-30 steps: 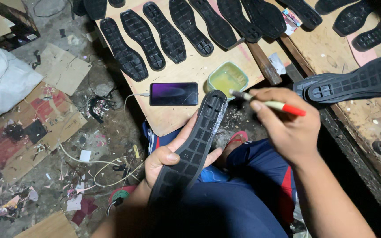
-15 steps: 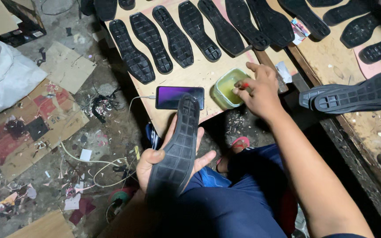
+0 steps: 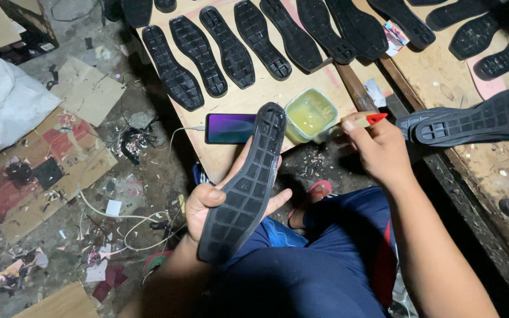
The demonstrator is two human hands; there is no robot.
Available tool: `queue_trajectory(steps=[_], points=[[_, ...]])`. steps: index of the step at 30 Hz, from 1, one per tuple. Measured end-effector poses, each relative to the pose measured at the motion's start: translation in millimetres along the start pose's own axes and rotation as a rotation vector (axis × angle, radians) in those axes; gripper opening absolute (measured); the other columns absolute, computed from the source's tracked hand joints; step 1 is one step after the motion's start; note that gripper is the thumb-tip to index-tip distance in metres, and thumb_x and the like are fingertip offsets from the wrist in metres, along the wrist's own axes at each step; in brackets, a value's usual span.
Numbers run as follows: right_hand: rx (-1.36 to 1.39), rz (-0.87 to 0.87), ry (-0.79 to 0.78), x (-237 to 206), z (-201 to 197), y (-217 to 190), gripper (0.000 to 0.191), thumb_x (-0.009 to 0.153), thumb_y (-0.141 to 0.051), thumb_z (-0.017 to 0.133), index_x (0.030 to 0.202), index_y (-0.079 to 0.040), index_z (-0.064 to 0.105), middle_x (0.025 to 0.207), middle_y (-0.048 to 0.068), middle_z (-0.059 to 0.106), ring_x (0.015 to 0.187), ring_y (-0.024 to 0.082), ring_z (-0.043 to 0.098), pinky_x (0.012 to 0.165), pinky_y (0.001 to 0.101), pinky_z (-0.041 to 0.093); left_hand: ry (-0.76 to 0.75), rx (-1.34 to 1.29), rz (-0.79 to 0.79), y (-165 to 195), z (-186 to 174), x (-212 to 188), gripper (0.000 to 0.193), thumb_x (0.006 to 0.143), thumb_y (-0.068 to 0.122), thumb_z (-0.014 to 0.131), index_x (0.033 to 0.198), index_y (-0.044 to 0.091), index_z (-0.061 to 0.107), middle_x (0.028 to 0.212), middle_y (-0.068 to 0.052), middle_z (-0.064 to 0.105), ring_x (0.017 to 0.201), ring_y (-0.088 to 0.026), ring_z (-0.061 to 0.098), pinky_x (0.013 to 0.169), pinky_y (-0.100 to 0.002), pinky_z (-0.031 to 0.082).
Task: The person sits at a workbench in a shoe workshop, dips a brush into a container of yellowish adhesive, and brushes the adhesive over the textured underside of rubber shoe soles one at a time. Finished soles are placed on the table with other completed soles, and the person picks up the next sole to continue brushing.
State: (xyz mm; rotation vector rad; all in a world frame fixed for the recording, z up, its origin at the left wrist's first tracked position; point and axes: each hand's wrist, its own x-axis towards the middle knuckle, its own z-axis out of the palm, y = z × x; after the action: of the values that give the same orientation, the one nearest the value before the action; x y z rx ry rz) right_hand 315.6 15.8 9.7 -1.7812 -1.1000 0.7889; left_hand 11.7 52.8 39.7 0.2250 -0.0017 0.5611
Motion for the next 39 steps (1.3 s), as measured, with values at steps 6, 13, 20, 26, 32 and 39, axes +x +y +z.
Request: queue_trajectory(steps=[6, 13, 20, 26, 32, 39], points=[[0.817, -0.125, -0.140, -69, 1, -27, 0.018, 0.101, -0.003, 0.063, 0.117, 0.003, 0.059, 0.103, 0.023, 0.073, 0.088, 0.030, 0.075, 0.076, 0.0441, 0.063, 0.017, 0.087, 0.011, -7, 21, 10, 0.122, 0.071, 0.025, 0.067, 0.172, 0.013, 0.000, 0.171, -0.009, 0.020, 0.149, -0.020, 0.028, 0.131, -0.057, 0.008], [0.541, -0.260, -0.079, -90, 12, -50, 0.017, 0.101, 0.001, 0.064, 0.117, 0.003, 0.060, 0.112, 0.020, 0.073, 0.101, 0.024, 0.073, 0.092, 0.0372, 0.061, 0.070, 0.147, -0.023, -12, 30, 10, 0.119, 0.069, 0.026, 0.063, 0.170, 0.012, 0.002, 0.173, -0.005, 0.015, 0.151, -0.018, 0.028, 0.130, -0.050, 0.011], [0.241, -0.444, -0.125, -100, 4, -65, 0.018, 0.095, 0.004, 0.067, 0.112, 0.001, 0.061, 0.111, 0.017, 0.072, 0.101, 0.020, 0.071, 0.091, 0.0317, 0.058, 0.038, 0.121, 0.010, -15, 26, 10, 0.119, 0.071, 0.027, 0.063, 0.173, 0.012, 0.003, 0.168, -0.010, 0.023, 0.136, -0.027, 0.038, 0.130, -0.045, 0.018], [0.204, -0.507, -0.143, -91, -4, -79, 0.017, 0.096, 0.003, 0.067, 0.112, 0.000, 0.062, 0.121, 0.018, 0.070, 0.108, 0.022, 0.069, 0.097, 0.0338, 0.057, -0.001, 0.036, -0.017, -13, 15, 10, 0.113, 0.078, 0.020, 0.061, 0.174, 0.012, 0.003, 0.164, -0.006, 0.032, 0.124, -0.021, 0.046, 0.120, -0.043, 0.030], [0.122, -0.464, -0.317, -101, -5, -81, 0.017, 0.090, 0.002, 0.069, 0.106, -0.002, 0.067, 0.115, 0.016, 0.075, 0.103, 0.021, 0.074, 0.092, 0.0334, 0.058, 0.031, -0.002, -0.002, -8, 4, 15, 0.110, 0.080, 0.016, 0.060, 0.176, 0.013, 0.007, 0.163, -0.012, 0.038, 0.130, -0.024, 0.052, 0.116, -0.044, 0.033], [0.232, -0.490, -0.163, -112, -11, -70, 0.021, 0.092, 0.005, 0.068, 0.112, 0.001, 0.068, 0.127, 0.020, 0.070, 0.118, 0.025, 0.070, 0.106, 0.0370, 0.055, -0.205, -0.200, 0.045, -7, -4, 26, 0.088, 0.095, 0.019, 0.057, 0.170, 0.010, 0.012, 0.156, -0.021, 0.041, 0.141, -0.030, 0.050, 0.117, -0.051, 0.041]])
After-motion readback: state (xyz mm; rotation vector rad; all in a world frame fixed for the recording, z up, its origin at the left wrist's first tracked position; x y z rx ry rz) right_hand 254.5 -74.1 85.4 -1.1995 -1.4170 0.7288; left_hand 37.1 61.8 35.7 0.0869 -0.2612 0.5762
